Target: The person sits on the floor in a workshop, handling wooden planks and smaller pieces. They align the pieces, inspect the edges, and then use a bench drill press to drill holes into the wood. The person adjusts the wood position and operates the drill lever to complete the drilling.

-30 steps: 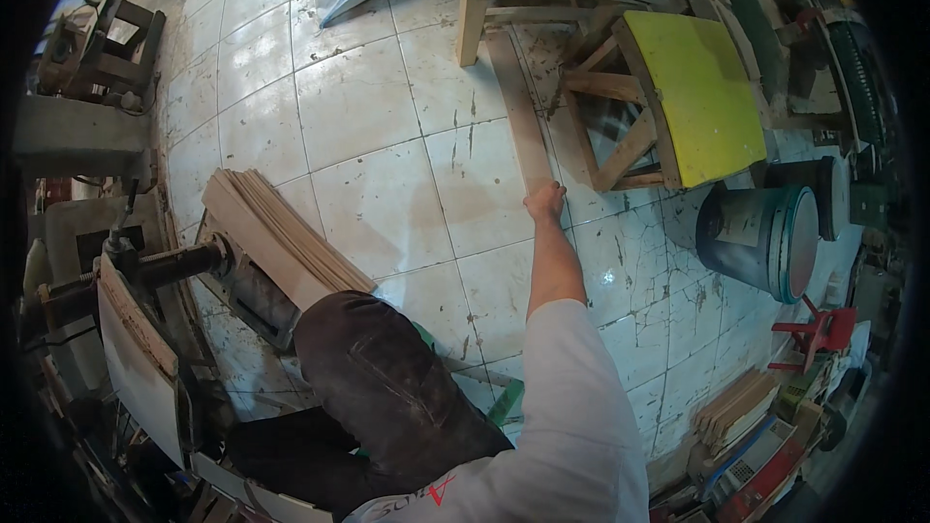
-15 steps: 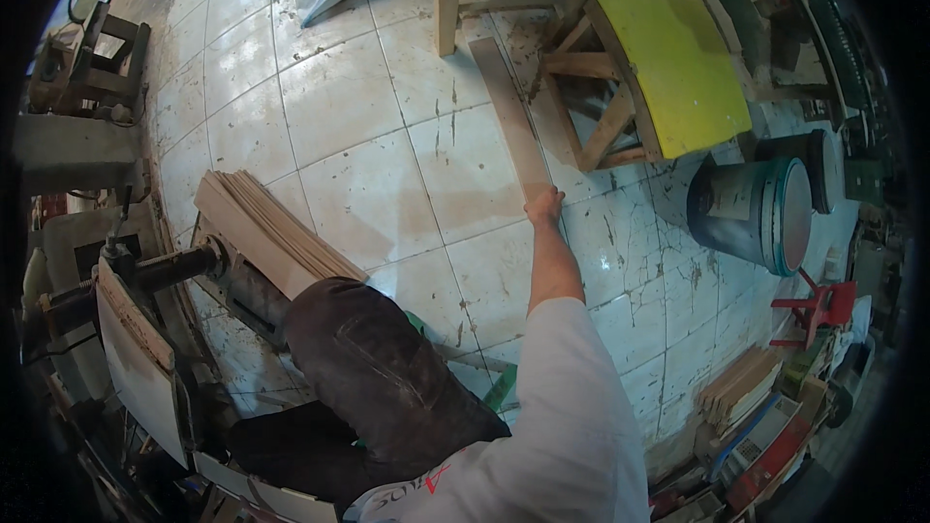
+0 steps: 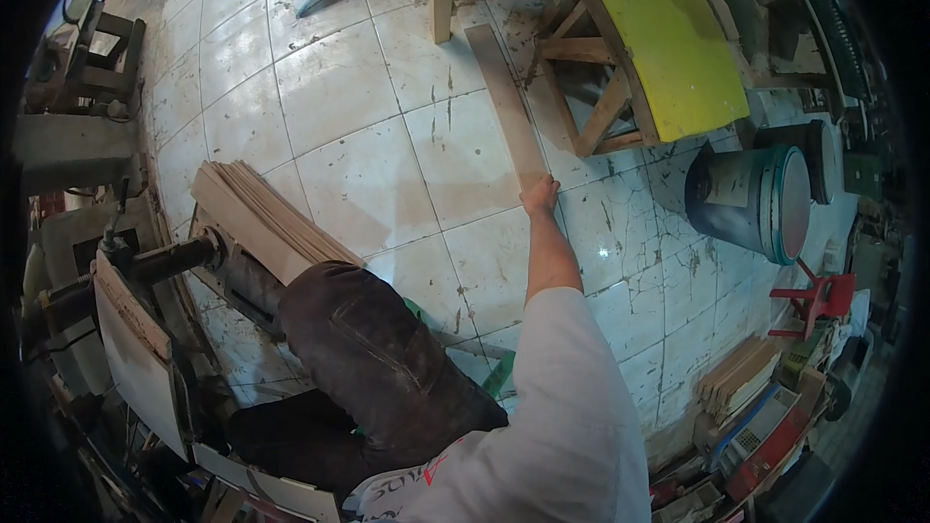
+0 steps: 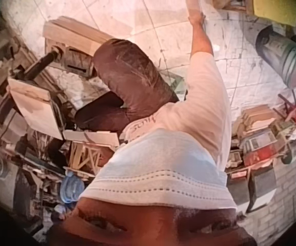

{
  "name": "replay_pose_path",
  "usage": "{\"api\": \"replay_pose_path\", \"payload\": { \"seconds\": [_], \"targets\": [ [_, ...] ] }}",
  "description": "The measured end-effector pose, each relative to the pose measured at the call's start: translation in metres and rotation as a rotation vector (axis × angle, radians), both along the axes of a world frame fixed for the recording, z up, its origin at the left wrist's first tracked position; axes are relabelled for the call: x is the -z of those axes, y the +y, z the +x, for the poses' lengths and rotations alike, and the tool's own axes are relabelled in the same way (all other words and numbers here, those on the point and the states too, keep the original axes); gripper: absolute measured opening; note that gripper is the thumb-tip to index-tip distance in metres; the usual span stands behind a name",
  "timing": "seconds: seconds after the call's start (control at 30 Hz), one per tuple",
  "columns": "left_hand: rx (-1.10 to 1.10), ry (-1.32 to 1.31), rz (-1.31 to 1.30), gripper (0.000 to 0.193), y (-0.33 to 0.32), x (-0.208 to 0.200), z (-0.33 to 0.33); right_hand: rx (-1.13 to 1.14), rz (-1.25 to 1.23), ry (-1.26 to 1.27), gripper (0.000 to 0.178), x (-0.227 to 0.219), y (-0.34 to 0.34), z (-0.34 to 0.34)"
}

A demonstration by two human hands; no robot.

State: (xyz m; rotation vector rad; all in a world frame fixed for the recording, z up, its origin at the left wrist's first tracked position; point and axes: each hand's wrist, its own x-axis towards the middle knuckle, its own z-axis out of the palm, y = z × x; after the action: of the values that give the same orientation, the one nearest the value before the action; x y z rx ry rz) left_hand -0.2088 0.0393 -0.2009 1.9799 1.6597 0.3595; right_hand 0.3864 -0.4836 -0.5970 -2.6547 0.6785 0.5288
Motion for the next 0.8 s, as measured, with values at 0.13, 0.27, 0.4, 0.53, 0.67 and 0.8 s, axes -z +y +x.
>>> {"api": "replay_pose_path", "payload": {
  "seconds": [0.13, 0.27, 0.4, 0.53, 0.67, 0.8],
  "targets": [
    [0.163, 0.200, 0.161, 0.063, -0.003, 0.003, -0.038, -0.005, -0.020, 0.032, 0.086, -0.008, 0.004, 0.001],
    [0.284, 0.343, 0.269, 0.066, -0.003, 0.005, -0.056, 0.007, -0.010, 0.020, 0.085, -0.005, 0.003, 0.001],
    [0.117, 0.176, 0.127, 0.067, -0.004, 0.002, -0.035, 0.001, -0.013, 0.033, 0.085, -0.008, 0.005, -0.001],
    [-0.064, -0.076, -0.053, 0.067, 0.004, 0.000, -0.008, 0.073, -0.007, 0.091, 0.086, -0.014, 0.005, -0.002],
    [-0.226, -0.360, -0.220, 0.067, 0.014, -0.002, 0.018, 0.078, -0.014, 0.127, 0.087, -0.020, 0.005, 0.000],
    [-0.352, -0.581, -0.339, 0.067, 0.015, -0.007, 0.020, 0.119, -0.021, 0.180, 0.097, -0.048, 0.018, -0.003]
  ]
}}
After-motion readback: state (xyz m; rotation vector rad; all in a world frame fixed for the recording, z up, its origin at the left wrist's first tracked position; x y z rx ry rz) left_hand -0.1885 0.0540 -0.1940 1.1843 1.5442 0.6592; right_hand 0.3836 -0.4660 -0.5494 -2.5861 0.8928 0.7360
